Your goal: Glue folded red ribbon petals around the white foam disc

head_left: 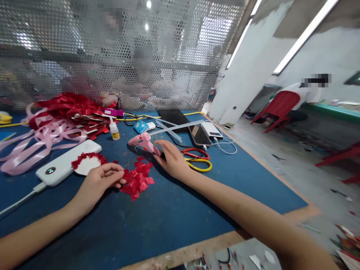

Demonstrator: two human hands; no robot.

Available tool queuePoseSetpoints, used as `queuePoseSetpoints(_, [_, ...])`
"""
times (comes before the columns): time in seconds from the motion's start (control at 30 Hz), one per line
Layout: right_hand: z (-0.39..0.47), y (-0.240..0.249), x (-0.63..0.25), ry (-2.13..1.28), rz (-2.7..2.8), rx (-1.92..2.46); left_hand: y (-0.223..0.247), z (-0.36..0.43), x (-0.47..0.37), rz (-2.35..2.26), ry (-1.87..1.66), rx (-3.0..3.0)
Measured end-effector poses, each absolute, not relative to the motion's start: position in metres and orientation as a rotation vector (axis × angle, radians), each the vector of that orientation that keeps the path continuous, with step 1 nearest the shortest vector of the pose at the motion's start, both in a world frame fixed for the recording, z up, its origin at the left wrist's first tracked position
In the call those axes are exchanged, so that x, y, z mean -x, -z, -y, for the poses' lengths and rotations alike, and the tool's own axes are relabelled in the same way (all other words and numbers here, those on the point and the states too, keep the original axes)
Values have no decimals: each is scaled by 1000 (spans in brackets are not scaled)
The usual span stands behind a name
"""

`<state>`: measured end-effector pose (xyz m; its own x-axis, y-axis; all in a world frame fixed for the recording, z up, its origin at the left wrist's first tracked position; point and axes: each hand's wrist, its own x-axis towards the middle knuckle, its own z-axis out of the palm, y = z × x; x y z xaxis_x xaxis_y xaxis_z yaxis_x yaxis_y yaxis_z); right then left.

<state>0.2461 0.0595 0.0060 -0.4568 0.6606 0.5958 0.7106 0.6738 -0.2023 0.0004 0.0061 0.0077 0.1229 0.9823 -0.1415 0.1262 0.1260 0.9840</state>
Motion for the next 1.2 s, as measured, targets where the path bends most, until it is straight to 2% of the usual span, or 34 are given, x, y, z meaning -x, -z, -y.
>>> queuePoseSetpoints(0.23, [-8,-17,-300,293,2244,1330,-3,-6,1,-1207,-942,-1255])
queuePoseSetpoints(0.47, [41,-18,-343,227,2245,1463,3,-6,3,-1177,-966,-1282])
queuePoseSetpoints(0.73, [55,-19,-354,276,2272,1639,-3,-7,-1,-1227,-973,-1252])
queuePoseSetpoints(0.93, [62,-23,-367,207,2388,1595,4,-9,2,-1204,-970,-1236])
queuePoseSetpoints(1.2, [115,-22,-405,225,2285,1729,9,-11,6,-1187,-930,-1273])
